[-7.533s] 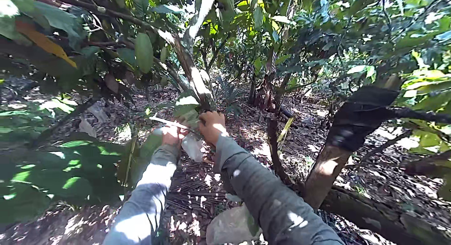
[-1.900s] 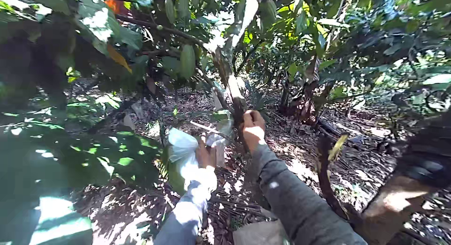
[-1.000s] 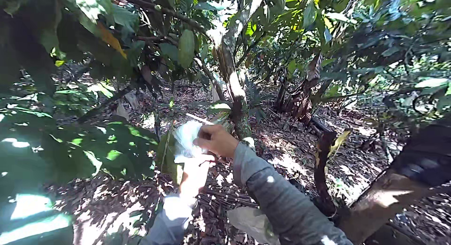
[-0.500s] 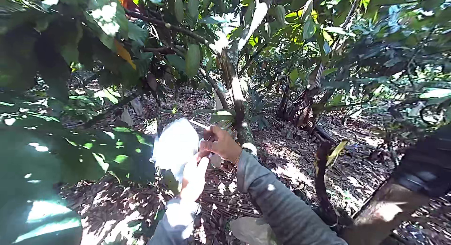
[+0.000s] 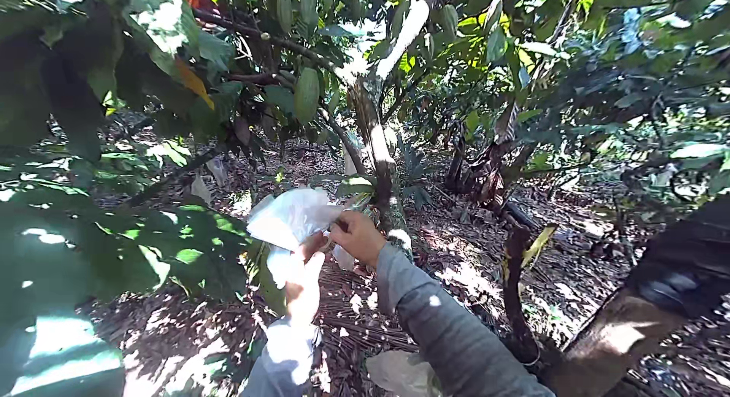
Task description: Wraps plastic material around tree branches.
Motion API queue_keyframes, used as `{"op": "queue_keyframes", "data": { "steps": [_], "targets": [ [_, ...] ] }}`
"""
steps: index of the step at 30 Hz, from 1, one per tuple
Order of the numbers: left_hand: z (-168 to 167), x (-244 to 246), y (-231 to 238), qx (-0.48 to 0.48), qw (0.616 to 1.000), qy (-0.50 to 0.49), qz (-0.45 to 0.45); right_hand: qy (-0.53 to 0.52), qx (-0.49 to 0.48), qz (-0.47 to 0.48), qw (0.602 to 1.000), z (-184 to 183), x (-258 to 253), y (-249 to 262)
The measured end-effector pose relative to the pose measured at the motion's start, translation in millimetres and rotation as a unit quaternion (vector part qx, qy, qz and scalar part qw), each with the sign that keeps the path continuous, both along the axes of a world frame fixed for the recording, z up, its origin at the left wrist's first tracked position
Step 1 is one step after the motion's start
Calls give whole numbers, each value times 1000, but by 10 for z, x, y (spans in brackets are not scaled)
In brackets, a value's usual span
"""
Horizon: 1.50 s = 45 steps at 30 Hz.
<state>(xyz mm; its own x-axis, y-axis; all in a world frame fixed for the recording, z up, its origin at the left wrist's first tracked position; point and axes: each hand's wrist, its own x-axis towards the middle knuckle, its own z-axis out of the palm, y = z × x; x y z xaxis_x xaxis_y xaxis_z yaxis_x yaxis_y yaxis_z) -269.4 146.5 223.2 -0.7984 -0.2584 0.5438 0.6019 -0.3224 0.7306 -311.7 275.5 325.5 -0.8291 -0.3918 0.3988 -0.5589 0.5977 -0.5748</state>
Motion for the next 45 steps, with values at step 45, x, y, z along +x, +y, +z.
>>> {"op": "queue_keyframes", "data": {
  "steps": [45],
  "targets": [
    [-47,125,-145,235,950,61,-195,-64,-223,126,965,35,51,74]
  ]
}}
